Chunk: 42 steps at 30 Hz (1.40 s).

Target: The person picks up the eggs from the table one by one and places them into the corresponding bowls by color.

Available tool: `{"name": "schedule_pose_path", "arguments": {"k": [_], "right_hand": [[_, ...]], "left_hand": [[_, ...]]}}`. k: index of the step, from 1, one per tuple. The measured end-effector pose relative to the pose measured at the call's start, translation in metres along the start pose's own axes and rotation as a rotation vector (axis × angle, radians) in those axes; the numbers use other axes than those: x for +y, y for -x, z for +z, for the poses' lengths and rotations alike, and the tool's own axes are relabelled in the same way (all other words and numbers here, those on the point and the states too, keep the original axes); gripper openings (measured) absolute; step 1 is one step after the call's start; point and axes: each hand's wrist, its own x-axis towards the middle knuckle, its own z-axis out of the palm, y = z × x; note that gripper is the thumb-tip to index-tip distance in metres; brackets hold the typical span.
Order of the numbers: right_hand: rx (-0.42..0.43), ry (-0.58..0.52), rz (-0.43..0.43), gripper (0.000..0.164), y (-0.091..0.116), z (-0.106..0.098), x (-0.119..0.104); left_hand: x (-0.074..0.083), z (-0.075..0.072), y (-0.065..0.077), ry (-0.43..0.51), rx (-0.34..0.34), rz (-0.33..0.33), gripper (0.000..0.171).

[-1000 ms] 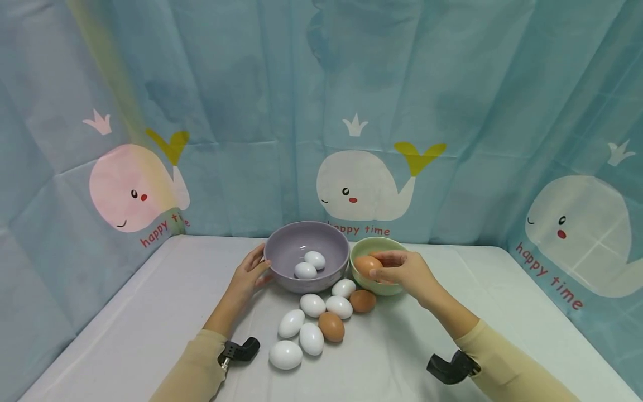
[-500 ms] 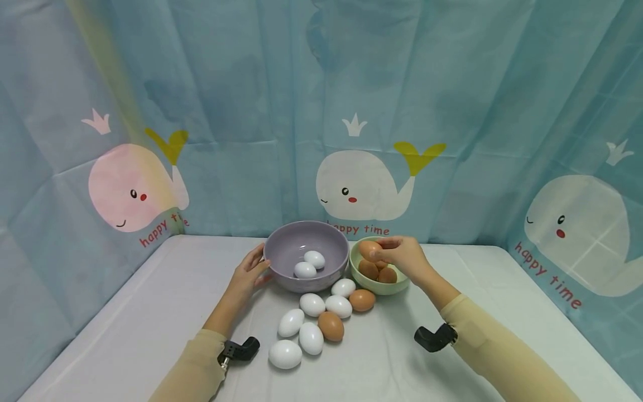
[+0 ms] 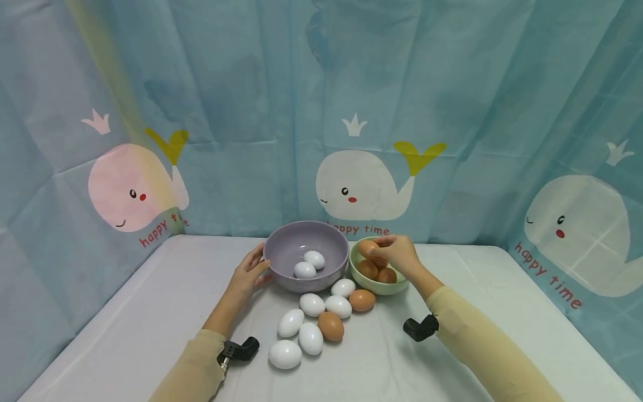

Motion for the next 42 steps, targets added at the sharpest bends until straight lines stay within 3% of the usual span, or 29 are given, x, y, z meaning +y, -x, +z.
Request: {"name": "schedule_pose_path", "arguments": {"k": [22,42], "right_hand": [[-0.012,0.038,0.034,0.041,-0.012,0.012,0.007],[-0.055,0.203,-0.003,0.043,-0.016,0.012,0.012]], "left_hand": [[-0.005,-0.001,-0.001,0.009,-0.011,0.015,0.062],[-0.003,0.0,0.001,0.02,-0.02,0.03,0.062]]}}
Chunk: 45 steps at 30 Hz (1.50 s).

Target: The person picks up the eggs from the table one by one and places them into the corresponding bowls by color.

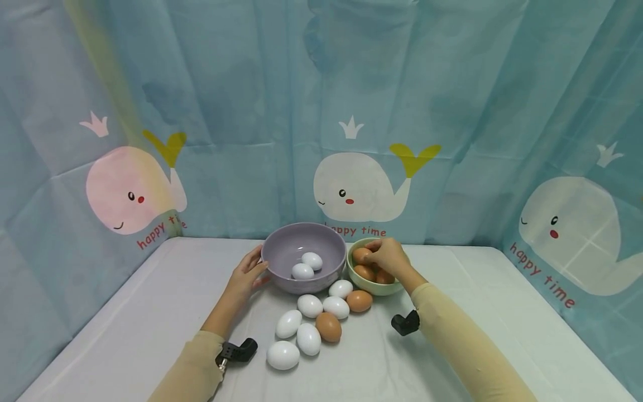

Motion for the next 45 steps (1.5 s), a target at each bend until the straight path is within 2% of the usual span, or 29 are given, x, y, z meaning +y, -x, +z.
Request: {"name": "schedule_pose_path", "arguments": {"k": [4,12,20,24,26,32,38,42,45], "right_hand": [[-0.004,0.017,-0.022,0.044,0.0,0.001,0.002],[0.014,0.114,-0.147,0.039,0.002,0.003,0.001],[0.051,0.084,-0.137,0.033,0.003,0.006,0.005],[0.082,0.01,-0.119,0.034,0.01,0.004,0.002],[0.096,-0.074,-0.114,0.036,0.018,0.002,-0.003],[0.107,-0.344,-0.161,0.044,0.053,0.0,-0.019],[0.089,-0.518,-0.202,0.042,0.083,0.006,-0.025],[0.047,-0.592,-0.177,0.042,0.096,0.011,-0.024],[0.021,-0.603,-0.144,0.041,0.103,0.015,-0.023]], "left_hand": [[-0.001,0.0,0.0,-0.006,0.003,-0.003,0.062],[-0.003,0.001,-0.002,-0.005,0.012,-0.02,0.062],[-0.002,0.001,-0.001,-0.003,0.011,-0.01,0.062],[-0.003,0.0,-0.003,0.005,0.01,-0.016,0.062],[-0.003,0.0,-0.003,0.007,0.011,-0.02,0.062],[-0.003,0.0,-0.002,0.001,0.004,-0.018,0.062],[-0.002,0.0,-0.001,0.01,-0.002,-0.019,0.062],[-0.001,0.0,-0.001,0.01,0.003,-0.003,0.062],[-0.001,0.0,-0.001,0.011,0.007,0.0,0.062]]}}
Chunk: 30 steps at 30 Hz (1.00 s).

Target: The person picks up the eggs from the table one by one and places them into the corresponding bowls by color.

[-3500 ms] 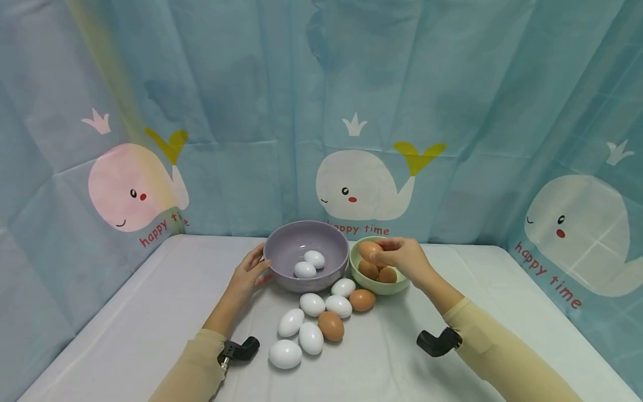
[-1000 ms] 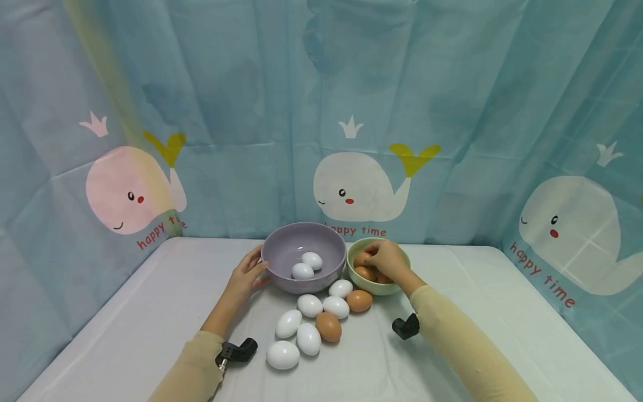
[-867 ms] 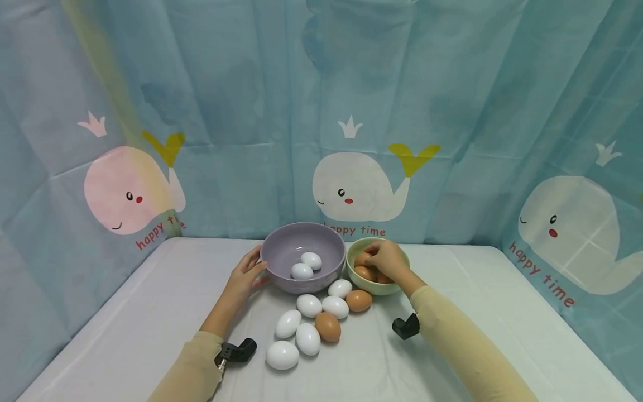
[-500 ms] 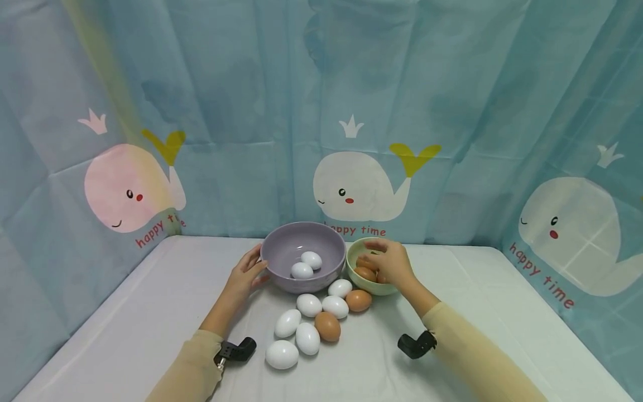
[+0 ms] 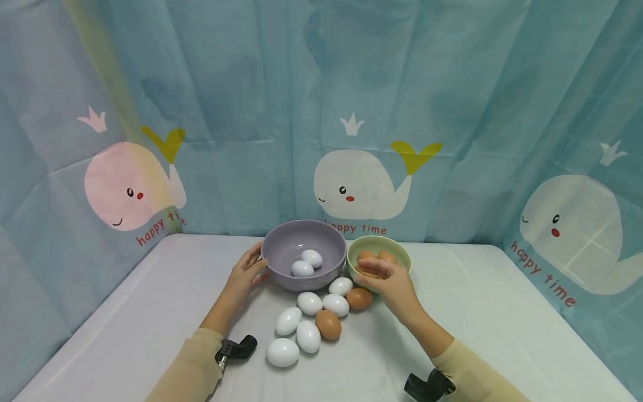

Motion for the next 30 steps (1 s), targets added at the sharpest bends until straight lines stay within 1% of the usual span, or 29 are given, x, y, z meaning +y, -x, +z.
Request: {"name": "schedule_pose_path", "arguments": {"k": [5,8,13,17,20,22,30], "right_hand": [[-0.018,-0.01,0.039,0.043,0.011,0.005,0.005],[-0.046,-0.025,0.055,0.043,0.017,0.009,0.008],[-0.092,-0.06,0.068,0.049,0.025,0.013,0.011],[-0.095,-0.077,0.086,0.051,0.029,0.018,0.013],[-0.097,-0.071,0.097,0.051,0.032,0.021,0.014],[-0.096,-0.052,0.098,0.05,0.033,0.023,0.015],[-0.114,0.019,0.056,0.043,0.036,0.028,0.024]], "left_hand": [[-0.001,0.0,0.0,-0.004,0.001,-0.021,0.062],[-0.002,0.0,-0.001,-0.003,0.004,-0.025,0.062],[-0.002,-0.001,-0.003,-0.002,-0.001,-0.023,0.062],[-0.001,-0.002,-0.003,-0.008,-0.001,-0.013,0.062],[0.0,-0.002,-0.002,-0.017,-0.002,-0.006,0.062],[0.0,-0.001,-0.002,-0.022,0.004,-0.013,0.062],[0.0,0.001,-0.002,-0.025,0.014,-0.027,0.061]]}}
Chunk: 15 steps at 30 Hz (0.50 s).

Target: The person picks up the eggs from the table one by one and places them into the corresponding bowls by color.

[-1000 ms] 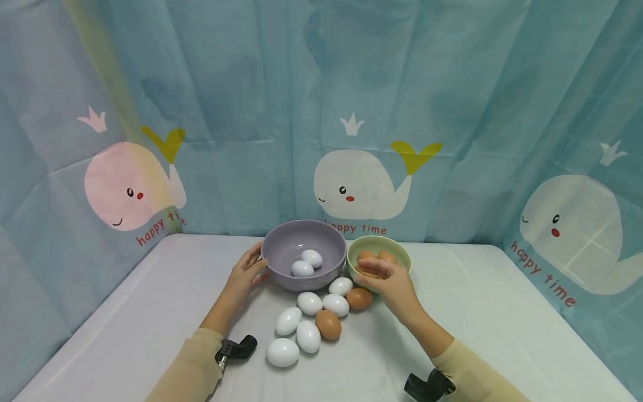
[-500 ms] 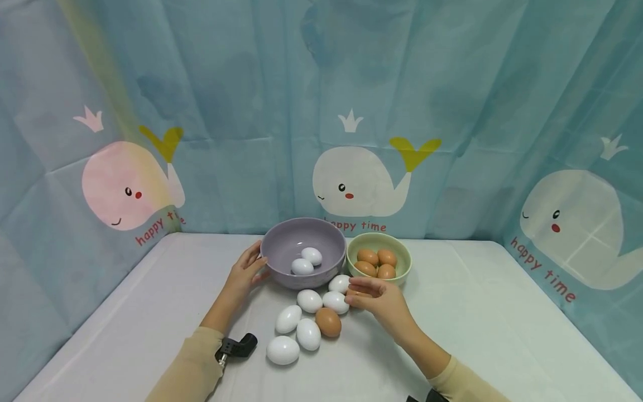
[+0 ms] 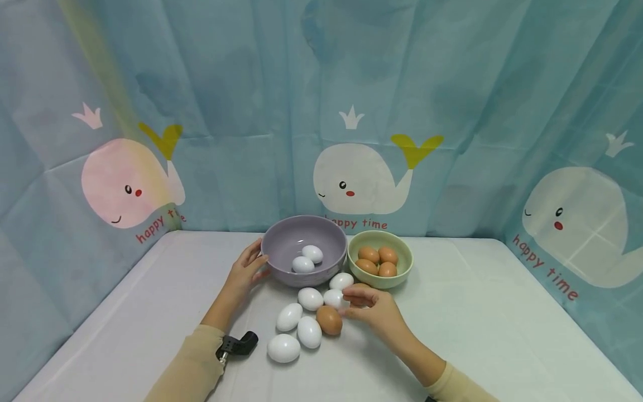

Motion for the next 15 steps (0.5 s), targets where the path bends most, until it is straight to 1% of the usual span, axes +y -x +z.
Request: {"name": "schedule_pose_path", "arguments": {"k": [3,6,9,15], "right_hand": [[-0.011,0.007,-0.004,0.042,0.0,0.003,0.002],[-0.039,-0.011,0.002,0.042,0.001,0.005,0.004],[-0.075,-0.022,-0.01,0.042,0.0,0.005,0.007],[-0.115,0.024,-0.017,0.042,0.002,0.006,0.012]], "left_hand": [[0.0,0.0,-0.001,-0.001,0.003,-0.002,0.06],[0.001,0.0,0.0,-0.011,0.006,-0.006,0.061],[0.001,0.0,-0.001,-0.013,0.007,-0.006,0.061],[-0.001,0.0,-0.002,0.003,0.007,-0.014,0.061]]}}
